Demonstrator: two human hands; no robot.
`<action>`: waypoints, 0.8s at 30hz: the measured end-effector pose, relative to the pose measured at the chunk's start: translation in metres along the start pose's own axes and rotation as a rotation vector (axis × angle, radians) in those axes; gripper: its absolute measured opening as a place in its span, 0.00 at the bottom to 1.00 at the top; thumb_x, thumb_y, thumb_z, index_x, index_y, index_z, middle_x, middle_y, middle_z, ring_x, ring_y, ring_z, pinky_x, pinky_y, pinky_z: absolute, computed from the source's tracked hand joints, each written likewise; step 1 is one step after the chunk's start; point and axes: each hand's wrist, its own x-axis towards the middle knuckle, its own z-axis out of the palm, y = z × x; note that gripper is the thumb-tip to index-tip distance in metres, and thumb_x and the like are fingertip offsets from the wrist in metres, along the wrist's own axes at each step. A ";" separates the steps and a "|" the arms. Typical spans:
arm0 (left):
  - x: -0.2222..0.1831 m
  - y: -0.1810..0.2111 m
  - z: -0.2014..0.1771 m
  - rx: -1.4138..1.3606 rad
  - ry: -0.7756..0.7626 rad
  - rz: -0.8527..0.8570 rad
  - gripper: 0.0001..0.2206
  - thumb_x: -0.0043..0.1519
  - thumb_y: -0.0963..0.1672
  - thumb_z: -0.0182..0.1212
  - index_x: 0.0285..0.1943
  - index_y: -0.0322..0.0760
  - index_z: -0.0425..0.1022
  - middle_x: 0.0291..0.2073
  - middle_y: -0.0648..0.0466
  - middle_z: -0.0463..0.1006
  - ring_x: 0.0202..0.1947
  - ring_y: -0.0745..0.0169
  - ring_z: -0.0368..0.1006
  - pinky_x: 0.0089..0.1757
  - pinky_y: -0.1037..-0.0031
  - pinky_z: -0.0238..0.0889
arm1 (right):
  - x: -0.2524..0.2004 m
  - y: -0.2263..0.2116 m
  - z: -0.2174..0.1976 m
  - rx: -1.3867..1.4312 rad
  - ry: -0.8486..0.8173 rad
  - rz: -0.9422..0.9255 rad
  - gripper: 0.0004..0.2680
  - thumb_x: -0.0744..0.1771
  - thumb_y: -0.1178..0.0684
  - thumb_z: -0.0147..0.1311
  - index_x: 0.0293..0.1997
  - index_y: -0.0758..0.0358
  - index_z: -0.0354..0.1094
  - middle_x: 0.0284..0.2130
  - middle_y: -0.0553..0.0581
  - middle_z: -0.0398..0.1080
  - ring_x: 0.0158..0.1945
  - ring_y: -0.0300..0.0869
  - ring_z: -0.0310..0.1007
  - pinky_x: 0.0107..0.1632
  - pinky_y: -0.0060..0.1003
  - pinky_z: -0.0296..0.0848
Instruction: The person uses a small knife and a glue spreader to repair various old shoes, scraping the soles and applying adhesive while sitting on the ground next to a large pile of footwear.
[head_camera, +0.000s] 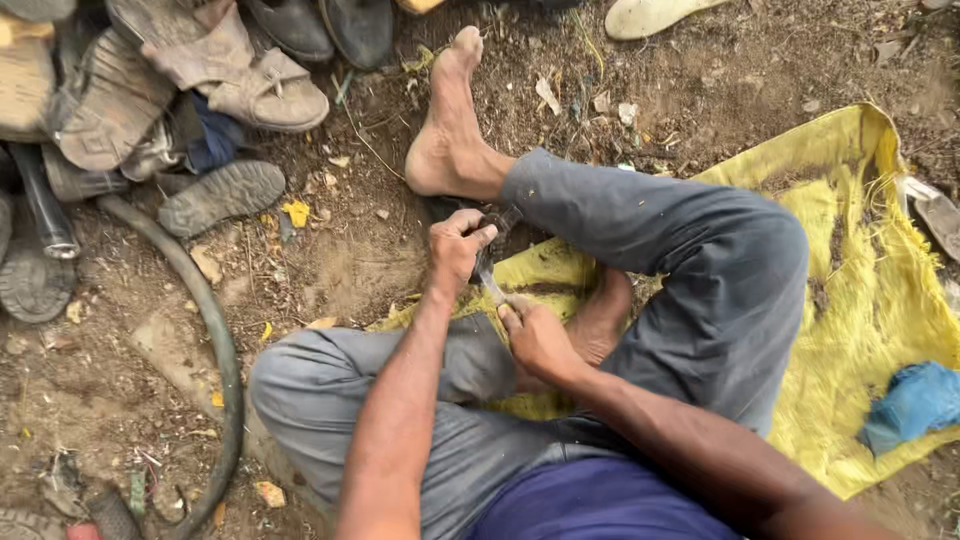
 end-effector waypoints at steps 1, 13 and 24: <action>0.002 0.002 0.001 -0.064 0.008 0.031 0.09 0.56 0.41 0.71 0.42 0.31 0.81 0.32 0.52 0.81 0.31 0.66 0.75 0.38 0.73 0.68 | 0.014 -0.007 0.000 -0.018 -0.015 0.116 0.13 0.68 0.50 0.49 0.53 0.65 0.73 0.42 0.75 0.75 0.49 0.66 0.74 0.52 0.52 0.72; 0.021 0.000 0.031 -0.968 0.130 -0.157 0.05 0.63 0.38 0.63 0.43 0.28 0.81 0.33 0.56 0.79 0.31 0.70 0.71 0.36 0.79 0.65 | 0.016 0.011 0.029 -0.016 0.094 0.159 0.11 0.69 0.51 0.48 0.45 0.71 0.69 0.32 0.75 0.71 0.38 0.67 0.72 0.42 0.57 0.70; 0.013 0.030 -0.021 -0.029 -0.240 0.193 0.12 0.60 0.44 0.69 0.48 0.31 0.79 0.42 0.49 0.82 0.44 0.58 0.77 0.49 0.68 0.68 | 0.048 -0.023 0.011 0.417 -0.066 0.485 0.08 0.71 0.51 0.46 0.43 0.66 0.68 0.16 0.56 0.65 0.13 0.43 0.63 0.18 0.42 0.65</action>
